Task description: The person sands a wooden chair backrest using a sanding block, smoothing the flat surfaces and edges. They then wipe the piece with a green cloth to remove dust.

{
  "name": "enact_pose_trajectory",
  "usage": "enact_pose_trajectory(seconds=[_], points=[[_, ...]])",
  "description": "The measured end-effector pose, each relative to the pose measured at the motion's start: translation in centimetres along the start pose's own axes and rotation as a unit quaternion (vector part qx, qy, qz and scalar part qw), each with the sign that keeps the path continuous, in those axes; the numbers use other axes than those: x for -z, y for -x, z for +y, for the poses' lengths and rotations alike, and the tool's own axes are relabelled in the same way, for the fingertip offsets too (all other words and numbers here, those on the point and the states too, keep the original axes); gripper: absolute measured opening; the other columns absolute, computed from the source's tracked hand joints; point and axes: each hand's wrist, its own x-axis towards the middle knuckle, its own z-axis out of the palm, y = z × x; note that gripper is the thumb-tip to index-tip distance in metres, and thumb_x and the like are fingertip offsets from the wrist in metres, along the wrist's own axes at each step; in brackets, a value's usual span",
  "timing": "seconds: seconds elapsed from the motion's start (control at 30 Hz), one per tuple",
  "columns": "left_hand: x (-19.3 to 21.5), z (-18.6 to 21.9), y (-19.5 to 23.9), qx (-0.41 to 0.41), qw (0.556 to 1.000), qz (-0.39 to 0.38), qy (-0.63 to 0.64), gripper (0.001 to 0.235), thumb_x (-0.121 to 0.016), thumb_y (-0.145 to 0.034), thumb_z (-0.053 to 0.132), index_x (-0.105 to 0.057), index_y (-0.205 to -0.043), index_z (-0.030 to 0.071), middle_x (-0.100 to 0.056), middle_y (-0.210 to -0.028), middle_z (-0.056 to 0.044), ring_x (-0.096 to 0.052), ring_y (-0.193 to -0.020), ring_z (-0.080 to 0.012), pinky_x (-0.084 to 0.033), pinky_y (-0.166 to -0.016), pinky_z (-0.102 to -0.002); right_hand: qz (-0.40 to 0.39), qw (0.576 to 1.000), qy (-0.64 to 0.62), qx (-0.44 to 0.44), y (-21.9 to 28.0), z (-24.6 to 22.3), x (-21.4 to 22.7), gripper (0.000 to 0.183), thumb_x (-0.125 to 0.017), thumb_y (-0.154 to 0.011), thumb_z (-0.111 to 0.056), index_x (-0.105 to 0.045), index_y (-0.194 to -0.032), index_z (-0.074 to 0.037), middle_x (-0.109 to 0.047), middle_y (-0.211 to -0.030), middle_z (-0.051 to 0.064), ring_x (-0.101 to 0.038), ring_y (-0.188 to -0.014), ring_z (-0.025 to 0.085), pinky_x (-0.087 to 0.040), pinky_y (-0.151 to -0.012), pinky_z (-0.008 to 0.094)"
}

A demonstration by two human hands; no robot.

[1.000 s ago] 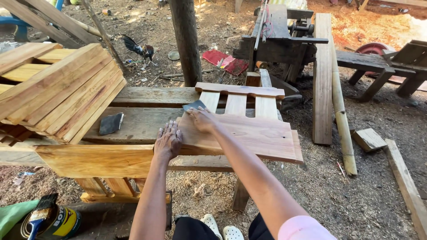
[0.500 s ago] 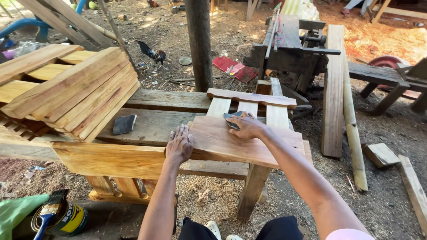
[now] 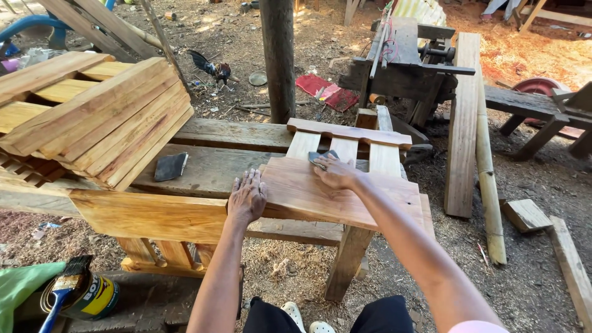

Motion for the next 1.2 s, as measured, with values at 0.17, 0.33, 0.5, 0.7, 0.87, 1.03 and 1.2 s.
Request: enact_pose_trajectory(seconds=[0.17, 0.33, 0.5, 0.7, 0.87, 1.03, 1.2], points=[[-0.3, -0.2, -0.1, -0.001, 1.0, 0.016, -0.006, 0.063, -0.022, -0.105, 0.038, -0.026, -0.158, 0.004, -0.024, -0.168, -0.011, -0.019, -0.156, -0.026, -0.009, -0.128, -0.041, -0.072, 0.995, 0.053, -0.041, 4.6, -1.6, 3.1, 0.064, -0.017, -0.103, -0.053, -0.017, -0.163, -0.033, -0.009, -0.173, -0.011, -0.006, -0.161, 0.019, -0.002, -0.127, 0.065], [0.3, 0.3, 0.2, 0.001, 1.0, 0.02, 0.016, 0.062, -0.025, -0.105, 0.036, -0.028, -0.159, 0.005, -0.026, -0.167, -0.012, -0.021, -0.156, -0.0271, -0.011, -0.129, -0.043, 0.075, 0.995, -0.018, 0.056, -4.6, -2.0, -3.9, 0.071, -0.014, -0.106, -0.051, -0.002, -0.164, -0.012, 0.004, -0.171, 0.006, 0.006, -0.158, 0.026, 0.009, -0.126, 0.048], [-0.2, -0.3, 0.3, -0.015, 1.0, 0.021, -0.011, 0.061, -0.025, -0.106, 0.037, -0.028, -0.159, 0.007, -0.026, -0.167, -0.012, -0.02, -0.155, -0.0275, -0.011, -0.127, -0.044, 0.08, 0.994, -0.008, 0.068, -8.4, -11.5, -4.2, 0.071, -0.024, -0.102, -0.044, -0.008, -0.165, -0.014, -0.003, -0.173, 0.003, 0.0, -0.16, 0.024, 0.005, -0.128, 0.048], [-2.1, -1.3, -0.6, -0.036, 0.998, 0.037, -0.017, 0.061, -0.025, -0.104, 0.035, -0.029, -0.158, 0.008, -0.027, -0.167, -0.01, -0.021, -0.155, -0.0273, -0.013, -0.126, -0.045, 0.047, 0.995, 0.065, 0.058, -7.3, -12.0, -3.7, 0.058, -0.02, -0.108, -0.047, -0.029, -0.155, -0.013, -0.005, -0.177, 0.0, -0.003, -0.163, 0.021, 0.002, -0.131, 0.047], [-0.7, -0.3, 0.0, -0.024, 0.999, 0.026, 0.013, 0.061, -0.025, -0.107, 0.039, -0.03, -0.159, 0.008, -0.029, -0.166, -0.012, -0.023, -0.155, -0.0275, -0.012, -0.128, -0.044, 0.062, 0.992, 0.059, 0.092, -1.4, -8.9, -4.8, 0.066, -0.018, -0.106, -0.043, -0.007, -0.163, -0.012, -0.001, -0.173, 0.006, 0.002, -0.159, 0.025, 0.005, -0.128, 0.046], [0.0, -0.1, 0.0, -0.016, 0.999, 0.023, 0.013, 0.059, -0.026, -0.106, 0.037, -0.032, -0.157, 0.008, -0.03, -0.166, -0.012, -0.023, -0.156, -0.0279, -0.013, -0.128, -0.043, 0.052, 0.994, 0.063, 0.077, -2.4, -8.9, -3.5, 0.065, -0.016, -0.106, -0.044, -0.006, -0.164, -0.015, -0.002, -0.173, 0.004, 0.002, -0.159, 0.024, 0.003, -0.129, 0.043], [-1.0, -0.7, 0.0, -0.024, 0.999, 0.035, 0.002, 0.061, -0.026, -0.105, 0.036, -0.03, -0.158, 0.006, -0.03, -0.165, -0.013, -0.023, -0.154, -0.029, -0.013, -0.126, -0.045, 0.039, 0.996, 0.069, 0.042, -6.9, -11.7, -2.0, 0.066, -0.017, -0.106, -0.045, -0.005, -0.164, -0.015, -0.002, -0.173, 0.002, 0.0, -0.16, 0.022, 0.003, -0.129, 0.045]])
